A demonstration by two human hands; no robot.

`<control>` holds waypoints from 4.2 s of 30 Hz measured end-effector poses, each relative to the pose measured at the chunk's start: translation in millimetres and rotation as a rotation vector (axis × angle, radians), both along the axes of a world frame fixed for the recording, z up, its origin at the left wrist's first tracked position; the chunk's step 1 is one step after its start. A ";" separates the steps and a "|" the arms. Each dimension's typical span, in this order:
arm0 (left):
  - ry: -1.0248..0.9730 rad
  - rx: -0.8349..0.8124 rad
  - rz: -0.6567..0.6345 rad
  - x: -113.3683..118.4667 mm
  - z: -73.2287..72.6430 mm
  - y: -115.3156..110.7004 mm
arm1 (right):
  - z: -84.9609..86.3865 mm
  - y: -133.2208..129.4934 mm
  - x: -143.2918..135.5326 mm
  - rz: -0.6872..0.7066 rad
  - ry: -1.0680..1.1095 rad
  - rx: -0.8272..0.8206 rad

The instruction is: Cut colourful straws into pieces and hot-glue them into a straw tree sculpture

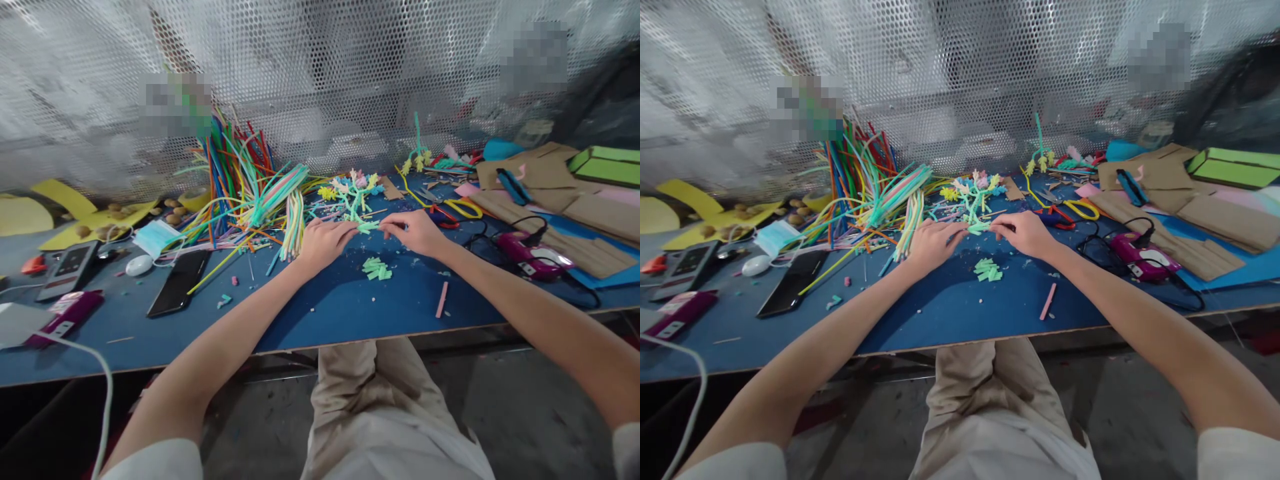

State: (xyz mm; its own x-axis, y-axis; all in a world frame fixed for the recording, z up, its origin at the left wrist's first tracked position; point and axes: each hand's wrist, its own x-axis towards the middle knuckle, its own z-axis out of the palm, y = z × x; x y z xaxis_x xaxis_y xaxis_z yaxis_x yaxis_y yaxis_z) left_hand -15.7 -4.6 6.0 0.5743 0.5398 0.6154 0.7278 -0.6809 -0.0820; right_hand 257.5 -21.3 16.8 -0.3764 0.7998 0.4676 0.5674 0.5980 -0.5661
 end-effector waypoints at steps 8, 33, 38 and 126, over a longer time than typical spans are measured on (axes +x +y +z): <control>-0.020 0.028 -0.007 0.8 2.3 -1.9 | 1.0 6.9 8.2 0.033 -0.019 0.076; -0.093 -0.123 0.054 -0.1 5.1 -5.3 | -9.6 56.3 81.3 -0.338 -0.295 0.118; -0.105 -0.101 0.064 -2.3 4.2 -3.2 | 14.2 33.8 68.3 -0.411 -0.026 0.183; -0.159 -0.086 0.000 -0.6 -7.5 6.8 | 14.7 5.1 50.5 0.083 -0.088 -0.086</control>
State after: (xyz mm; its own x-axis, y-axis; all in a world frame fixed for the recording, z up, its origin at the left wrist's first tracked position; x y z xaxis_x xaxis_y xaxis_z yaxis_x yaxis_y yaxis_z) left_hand -16.3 2.2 -1.5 0.4733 0.5944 0.6501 0.7270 -0.6803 0.0927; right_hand 308.1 -16.2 31.5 -0.4798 0.7998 0.3608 0.5676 0.5965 -0.5674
